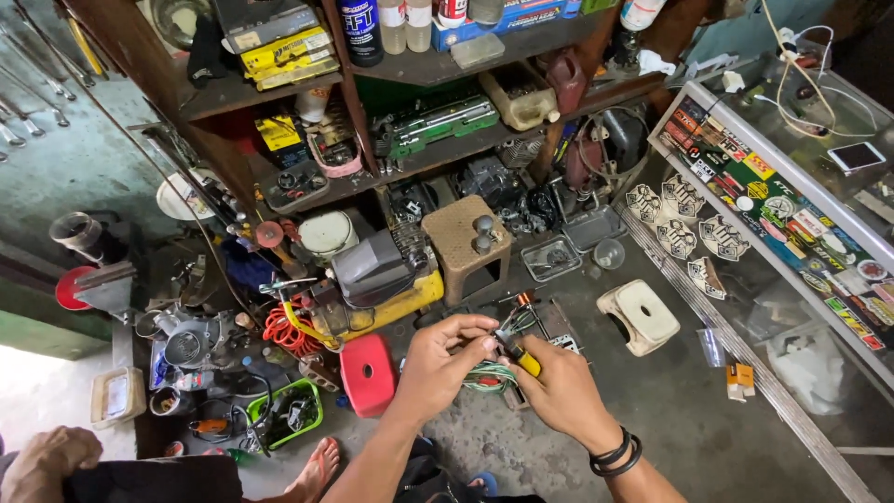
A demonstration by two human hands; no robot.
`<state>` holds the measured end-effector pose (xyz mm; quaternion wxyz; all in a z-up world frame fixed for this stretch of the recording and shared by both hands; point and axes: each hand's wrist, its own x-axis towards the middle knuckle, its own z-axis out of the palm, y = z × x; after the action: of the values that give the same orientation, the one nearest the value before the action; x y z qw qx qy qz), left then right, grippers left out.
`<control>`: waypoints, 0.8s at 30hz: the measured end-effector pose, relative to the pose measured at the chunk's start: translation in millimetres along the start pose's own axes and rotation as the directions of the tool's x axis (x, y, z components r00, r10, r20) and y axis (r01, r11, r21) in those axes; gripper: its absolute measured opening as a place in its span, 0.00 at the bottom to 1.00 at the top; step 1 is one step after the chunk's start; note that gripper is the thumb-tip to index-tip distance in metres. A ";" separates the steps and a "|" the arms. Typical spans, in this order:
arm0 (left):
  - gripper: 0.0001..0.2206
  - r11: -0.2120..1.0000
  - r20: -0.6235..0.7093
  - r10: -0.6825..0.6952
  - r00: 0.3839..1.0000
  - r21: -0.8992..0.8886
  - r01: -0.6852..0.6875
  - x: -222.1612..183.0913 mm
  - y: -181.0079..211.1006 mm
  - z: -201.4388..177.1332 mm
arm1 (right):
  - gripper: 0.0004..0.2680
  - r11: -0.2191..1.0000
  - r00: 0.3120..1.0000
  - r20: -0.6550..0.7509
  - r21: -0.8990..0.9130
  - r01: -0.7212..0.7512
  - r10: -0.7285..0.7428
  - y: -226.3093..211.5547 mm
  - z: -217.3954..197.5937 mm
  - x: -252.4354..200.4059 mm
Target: The person uses pliers to strip and twist wires, then works on a small electrical component with copper windings, using pliers to adjust parts and insert a small metal piece.
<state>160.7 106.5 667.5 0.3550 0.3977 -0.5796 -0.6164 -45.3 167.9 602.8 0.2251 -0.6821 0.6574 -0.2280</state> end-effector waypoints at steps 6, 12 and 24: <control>0.05 0.996 -0.045 0.079 0.996 -0.041 -0.081 -2.7 -2.8 4.6 | 0.14 0.997 0.998 0.004 0.052 -0.063 0.063 -22.5 -10.7 0.6; 0.04 0.984 -0.069 0.152 0.986 -0.081 -0.158 -2.0 -12.0 9.2 | 0.16 0.998 0.999 -0.009 0.049 -0.036 0.037 -18.4 -8.6 1.4; 0.14 0.953 -0.050 -0.018 0.999 0.302 0.032 -10.7 5.9 16.7 | 0.12 0.938 0.983 -0.127 -0.336 0.083 -0.132 -4.3 -4.3 -6.8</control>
<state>150.1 122.8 674.4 0.2955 0.4690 -0.6536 -0.5154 -44.7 174.8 608.7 0.0461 -0.7263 0.6626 -0.1770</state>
